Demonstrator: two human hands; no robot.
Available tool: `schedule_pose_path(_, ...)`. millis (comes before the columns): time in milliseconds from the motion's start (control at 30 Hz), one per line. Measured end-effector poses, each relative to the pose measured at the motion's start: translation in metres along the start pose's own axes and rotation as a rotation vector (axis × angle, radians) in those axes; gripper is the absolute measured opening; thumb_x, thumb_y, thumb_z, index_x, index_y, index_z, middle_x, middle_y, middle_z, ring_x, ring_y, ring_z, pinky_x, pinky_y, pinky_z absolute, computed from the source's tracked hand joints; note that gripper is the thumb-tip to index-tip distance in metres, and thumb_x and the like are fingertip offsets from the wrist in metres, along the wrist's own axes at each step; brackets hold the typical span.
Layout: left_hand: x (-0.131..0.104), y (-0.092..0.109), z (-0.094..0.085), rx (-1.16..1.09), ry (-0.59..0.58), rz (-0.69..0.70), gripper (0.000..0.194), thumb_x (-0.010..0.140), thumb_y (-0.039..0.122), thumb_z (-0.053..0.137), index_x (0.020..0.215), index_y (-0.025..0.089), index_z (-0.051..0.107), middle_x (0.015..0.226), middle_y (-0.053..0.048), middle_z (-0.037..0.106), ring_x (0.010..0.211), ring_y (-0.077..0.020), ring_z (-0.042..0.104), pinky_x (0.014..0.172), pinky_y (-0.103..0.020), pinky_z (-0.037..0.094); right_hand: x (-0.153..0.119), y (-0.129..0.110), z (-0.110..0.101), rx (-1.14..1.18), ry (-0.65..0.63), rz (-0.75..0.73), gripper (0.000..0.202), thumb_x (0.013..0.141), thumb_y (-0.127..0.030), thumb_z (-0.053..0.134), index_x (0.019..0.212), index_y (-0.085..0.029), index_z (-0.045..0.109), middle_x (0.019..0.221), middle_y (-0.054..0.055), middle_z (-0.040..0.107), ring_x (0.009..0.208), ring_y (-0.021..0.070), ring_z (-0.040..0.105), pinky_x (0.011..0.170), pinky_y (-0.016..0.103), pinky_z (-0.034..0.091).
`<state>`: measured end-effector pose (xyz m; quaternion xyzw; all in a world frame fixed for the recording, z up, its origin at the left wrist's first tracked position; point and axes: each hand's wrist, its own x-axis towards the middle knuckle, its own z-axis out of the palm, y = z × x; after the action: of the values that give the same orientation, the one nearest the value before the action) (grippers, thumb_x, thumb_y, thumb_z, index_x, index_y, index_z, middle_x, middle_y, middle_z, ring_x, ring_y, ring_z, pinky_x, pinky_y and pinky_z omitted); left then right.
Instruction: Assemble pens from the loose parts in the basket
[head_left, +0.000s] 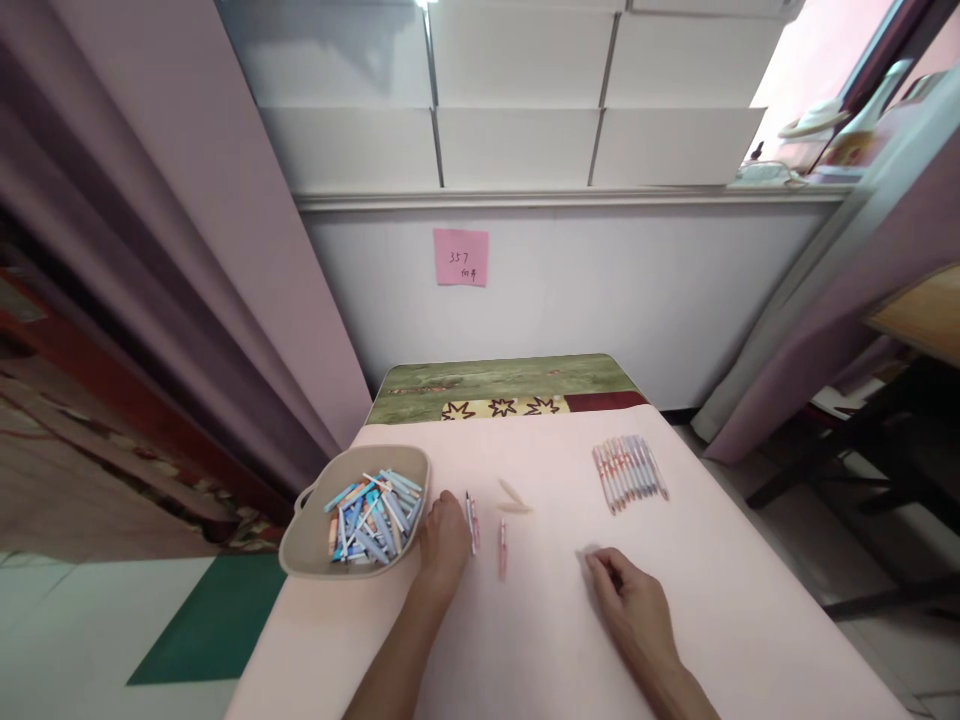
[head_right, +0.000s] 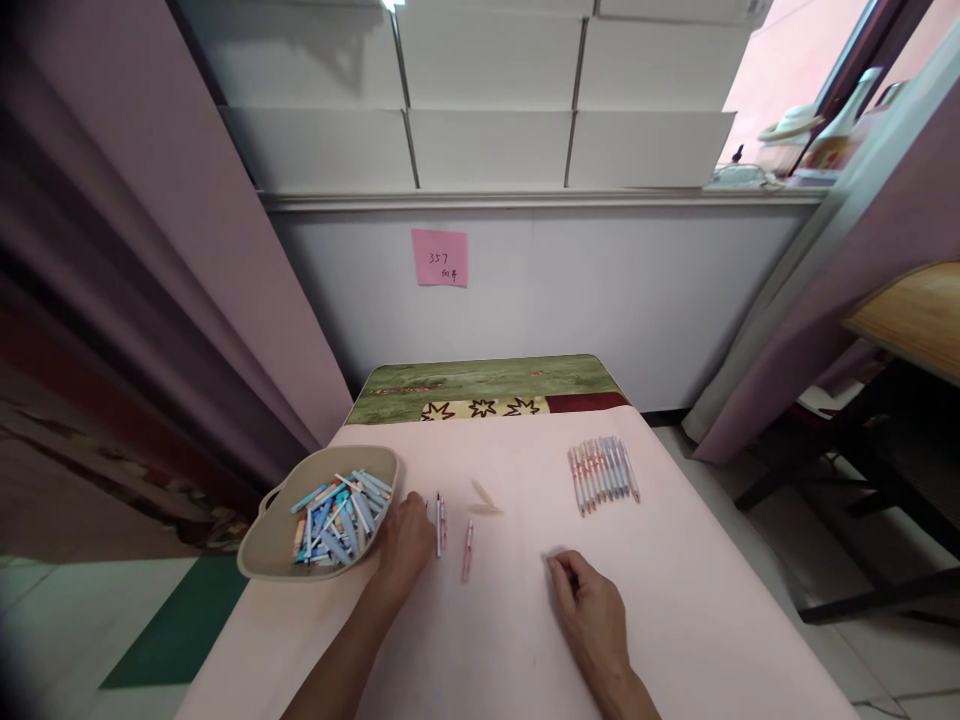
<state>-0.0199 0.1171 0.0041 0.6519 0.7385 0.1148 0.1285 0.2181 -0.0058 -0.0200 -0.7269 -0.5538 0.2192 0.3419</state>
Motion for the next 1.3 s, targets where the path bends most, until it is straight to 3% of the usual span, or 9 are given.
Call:
schedule_pose_path(100,-0.015,0.01,-0.009,-0.243,-0.015,0.01,0.023,0.079,0.008,0.049,0.099,0.014,0.058,0.085,-0.008,0.066,0.078,-0.019,0.064,0.068,-0.028,0.046,-0.002,-0.019,0.011,0.14,-0.026,-0.154,0.029,0.092,-0.041,0.045,0.093,-0.021,0.066,0.067,0.0,0.064,0.055,0.0134,0.058,0.054,0.022,0.047)
schedule_pose_path(233,-0.049,0.029,-0.012,-1.306,-0.541,-0.285,0.02,0.07,0.015,0.062,0.09,0.014,0.062,0.066,0.0,0.059,0.053,-0.0105,0.055,0.055,-0.022,0.044,-0.005,-0.046,0.026,0.207,-0.041,-0.569,0.036,0.091,-0.022,0.046,0.126,-0.025,0.056,0.113,0.008,0.064,0.076,0.0125,0.066,0.068,0.023,0.055)
schedule_pose_path(367,-0.072,0.038,-0.001,-1.675,-0.684,-0.474,0.021,0.057,0.008,0.071,0.077,0.013,0.064,0.071,-0.001,0.062,0.061,-0.0077,0.057,0.06,-0.018,0.044,-0.005,-0.054,0.027,0.232,-0.032,-0.795,0.033,0.091,-0.013,0.048,0.117,-0.027,0.062,0.114,0.007,0.066,0.104,0.0156,0.063,0.086,0.027,0.055)
schedule_pose_path(500,-0.064,0.042,0.007,-1.35,-0.649,-0.207,0.016,0.071,0.027,0.068,0.079,0.015,0.061,0.067,-0.001,0.059,0.056,-0.0119,0.055,0.055,-0.024,0.043,-0.004,-0.046,0.011,0.296,0.003,-0.742,0.025,0.09,-0.014,0.051,0.108,-0.024,0.066,0.106,0.008,0.069,0.1,0.0169,0.065,0.085,0.028,0.055)
schedule_pose_path(633,-0.035,0.048,0.009,-0.438,-0.052,0.323,0.008,0.084,0.021,0.052,0.08,0.019,0.058,0.081,-0.005,0.061,0.082,-0.0201,0.057,0.076,-0.033,0.043,-0.005,-0.039,-0.006,0.491,0.158,-0.341,0.014,0.092,-0.026,0.051,0.098,-0.02,0.062,0.092,0.008,0.071,0.073,0.0161,0.068,0.064,0.027,0.056)
schedule_pose_path(767,-0.012,0.057,0.016,-0.281,-0.044,0.424,0.015,0.076,0.004,0.053,0.075,0.018,0.06,0.086,-0.008,0.062,0.094,-0.0252,0.053,0.089,-0.041,0.035,-0.005,-0.032,-0.012,0.721,0.178,-0.052,0.022,0.092,-0.039,0.05,0.101,-0.019,0.055,0.081,0.005,0.069,0.053,0.0118,0.061,0.047,0.022,0.049)
schedule_pose_path(1033,-0.018,0.052,0.01,-0.279,-0.103,0.502,0.016,0.07,0.003,0.062,0.072,0.018,0.06,0.084,-0.006,0.062,0.091,-0.0242,0.054,0.087,-0.038,0.037,-0.005,-0.028,-0.012,0.816,0.112,0.03,0.029,0.091,-0.045,0.051,0.101,-0.018,0.056,0.083,0.005,0.067,0.054,0.0114,0.058,0.049,0.023,0.048)
schedule_pose_path(1133,-0.034,0.048,-0.006,-0.67,-0.146,0.353,0.008,0.082,0.014,0.055,0.078,0.018,0.062,0.079,-0.004,0.062,0.079,-0.0197,0.058,0.077,-0.032,0.042,-0.002,-0.037,-0.015,0.802,0.103,0.003,0.027,0.092,-0.043,0.049,0.095,-0.018,0.059,0.093,0.008,0.067,0.064,0.0142,0.063,0.057,0.027,0.052)
schedule_pose_path(1300,-0.057,0.047,-0.026,-1.814,-0.482,-0.471,0.003,0.079,0.013,0.064,0.077,0.012,0.063,0.075,-0.006,0.067,0.066,-0.0136,0.064,0.067,-0.026,0.051,0.004,-0.063,-0.013,0.684,0.17,-0.101,0.02,0.088,-0.037,0.058,0.093,-0.018,0.062,0.079,0.003,0.065,0.065,0.0138,0.062,0.062,0.025,0.053)
